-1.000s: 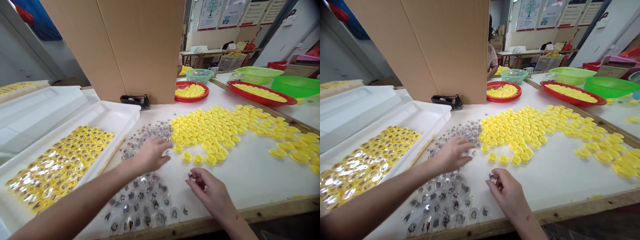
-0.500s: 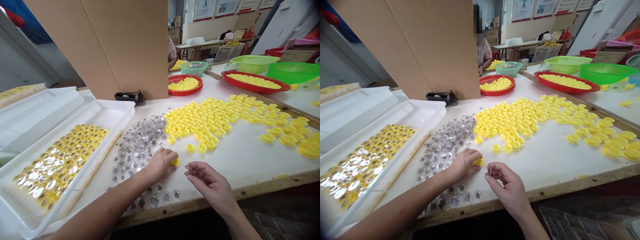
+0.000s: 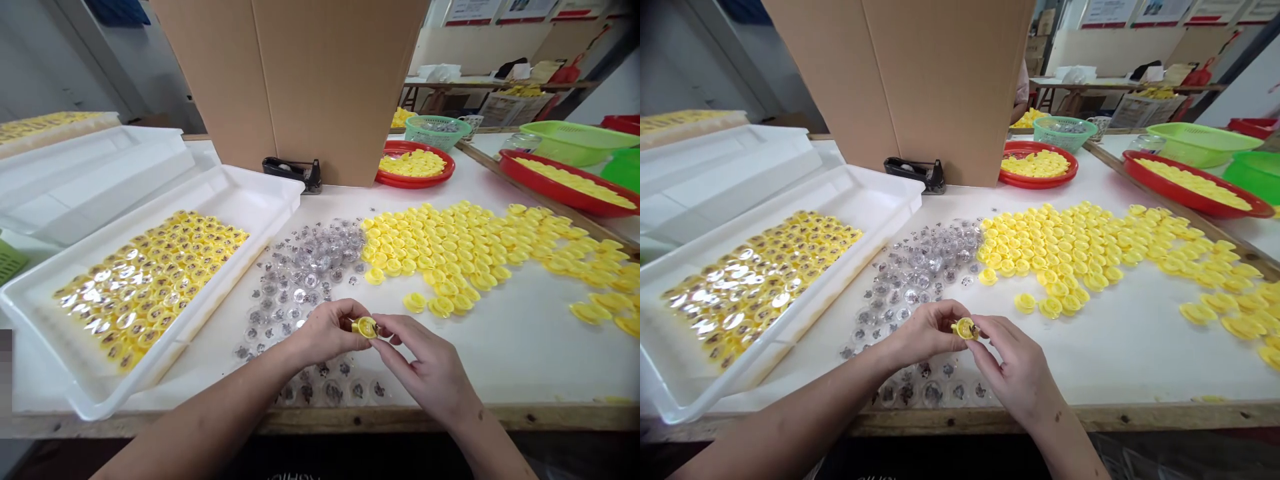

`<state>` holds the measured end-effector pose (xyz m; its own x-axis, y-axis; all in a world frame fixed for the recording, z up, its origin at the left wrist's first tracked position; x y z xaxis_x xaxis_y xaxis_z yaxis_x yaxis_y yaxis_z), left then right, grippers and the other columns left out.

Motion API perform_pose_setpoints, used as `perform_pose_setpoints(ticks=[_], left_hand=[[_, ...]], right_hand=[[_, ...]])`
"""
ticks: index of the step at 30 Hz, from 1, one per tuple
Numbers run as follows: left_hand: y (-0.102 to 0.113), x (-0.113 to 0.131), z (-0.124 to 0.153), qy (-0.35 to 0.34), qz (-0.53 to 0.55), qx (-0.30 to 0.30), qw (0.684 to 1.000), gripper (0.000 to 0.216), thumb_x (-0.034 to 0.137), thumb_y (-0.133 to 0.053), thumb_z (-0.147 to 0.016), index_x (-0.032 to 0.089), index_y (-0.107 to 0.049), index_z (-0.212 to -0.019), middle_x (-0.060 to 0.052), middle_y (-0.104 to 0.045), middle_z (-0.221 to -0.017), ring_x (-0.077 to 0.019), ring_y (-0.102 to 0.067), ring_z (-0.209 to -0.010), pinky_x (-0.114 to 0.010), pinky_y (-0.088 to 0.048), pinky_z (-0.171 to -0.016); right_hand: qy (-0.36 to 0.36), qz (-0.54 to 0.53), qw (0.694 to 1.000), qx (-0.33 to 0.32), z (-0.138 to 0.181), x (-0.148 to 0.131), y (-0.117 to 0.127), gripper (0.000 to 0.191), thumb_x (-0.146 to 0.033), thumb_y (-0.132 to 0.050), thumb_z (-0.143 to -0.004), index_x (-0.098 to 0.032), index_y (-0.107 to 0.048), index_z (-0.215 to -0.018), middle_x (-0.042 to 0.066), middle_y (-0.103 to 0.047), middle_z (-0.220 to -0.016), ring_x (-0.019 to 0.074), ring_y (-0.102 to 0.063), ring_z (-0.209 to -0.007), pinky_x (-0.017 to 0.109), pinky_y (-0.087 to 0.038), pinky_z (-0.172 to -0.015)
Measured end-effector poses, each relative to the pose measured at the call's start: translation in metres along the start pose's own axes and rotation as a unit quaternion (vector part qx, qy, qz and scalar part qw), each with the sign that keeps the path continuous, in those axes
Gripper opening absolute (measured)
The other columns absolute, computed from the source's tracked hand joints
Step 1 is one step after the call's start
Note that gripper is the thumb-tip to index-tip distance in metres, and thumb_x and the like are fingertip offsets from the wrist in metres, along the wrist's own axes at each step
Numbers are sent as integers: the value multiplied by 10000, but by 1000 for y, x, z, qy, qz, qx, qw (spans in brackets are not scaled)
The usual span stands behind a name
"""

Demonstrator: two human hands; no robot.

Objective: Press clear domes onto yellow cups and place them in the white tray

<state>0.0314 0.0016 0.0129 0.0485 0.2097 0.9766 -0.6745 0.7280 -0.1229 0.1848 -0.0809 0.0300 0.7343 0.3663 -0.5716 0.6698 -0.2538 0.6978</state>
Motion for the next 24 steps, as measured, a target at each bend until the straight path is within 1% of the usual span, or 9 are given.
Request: perform_pose_setpoints(ticks=[2, 5, 6, 8, 10, 13, 17, 20, 24], left_hand=[[3, -4, -1, 26, 78, -15, 996, 321, 214, -754, -616, 129, -567, -864, 7, -609, -697, -93, -567, -597, -230, -449, -593], [6, -4, -1, 56, 107, -34, 992, 332, 163, -755, -597, 130, -560, -864, 12, -615, -670, -95, -579, -560, -253, -479, -595], [7, -3, -1, 56, 103, -37, 992, 327, 153, -752, -599, 128, -568, -869, 9, -619, -676, -96, -585, -568, -256, -485, -606], [8, 2, 1, 50, 80, -40, 995, 306, 141, -731, -627, 125, -591, -898, 8, -622, -676, -95, -594, -589, -248, -483, -622], [9, 6, 3, 49, 53, -36, 997, 276, 142, -696, -672, 128, -606, -932, 7, -628, -671, -96, -608, -610, -234, -478, -630], [8, 6, 4, 66, 30, -33, 997, 241, 159, -655, -711, 132, -616, -947, 1, -636, -666, -105, -622, -620, -220, -470, -614], [5, 0, 2, 74, 24, -32, 996, 240, 134, -651, -671, 143, -620, -908, 3, -640, -695, -112, -618, -616, -226, -468, -604], [2, -3, 3, 84, 25, -38, 995, 261, 161, -672, -658, 151, -615, -913, -1, -648, -725, -124, -629, -637, -239, -477, -614], [0, -1, 7, 72, -20, -39, 996, 278, 161, -655, -673, 162, -603, -947, -1, -653, -724, -122, -620, -632, -221, -454, -573]], right_hand=[[-3, 4, 1000, -28, -6, -1, 0, 220, -215, -541, -882, -212, -575, -1100, 56, -666, -947, 151, -636, -780, 271, -544, -692], [-27, 13, 998, -47, -12, -1, 1, 148, -244, -574, -869, -216, -602, -1012, 25, -650, -842, 137, -619, -717, 242, -524, -625], [-36, 13, 998, -44, -13, -1, 1, 151, -251, -581, -865, -219, -601, -1011, 18, -645, -825, 132, -615, -702, 230, -518, -602], [-44, 13, 998, -41, -15, -1, 1, 216, -252, -574, -869, -228, -584, -1083, 12, -644, -834, 123, -614, -698, 215, -512, -591], [-29, 22, 998, -47, -16, -2, 0, 279, -241, -549, -884, -239, -560, -1162, 12, -638, -846, 121, -617, -714, 217, -512, -618], [-5, 41, 996, -78, -17, -1, 2, 280, -239, -517, -902, -256, -566, -1177, 13, -637, -842, 127, -624, -734, 230, -512, -658], [-8, 65, 990, -128, -14, 2, 8, 300, -276, -524, -895, -280, -551, -1194, 11, -679, -887, 148, -652, -761, 241, -523, -661], [-14, 74, 987, -141, -12, 3, 13, 280, -267, -501, -899, -286, -549, -1174, 1, -699, -935, 153, -669, -782, 246, -530, -676], [-46, 73, 987, -137, -12, -1, 16, 156, -331, -562, -864, -272, -590, -1006, -4, -678, -813, 154, -650, -683, 243, -525, -600]])
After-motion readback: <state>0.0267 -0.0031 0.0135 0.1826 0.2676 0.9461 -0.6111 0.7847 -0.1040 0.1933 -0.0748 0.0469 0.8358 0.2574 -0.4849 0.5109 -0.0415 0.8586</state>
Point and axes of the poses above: each hand's wrist, its own z-axis away from the middle knuckle, its own y-axis out of the back of the hand, x = y × z, the point moved 1 cm from there along -z, towards the middle knuckle
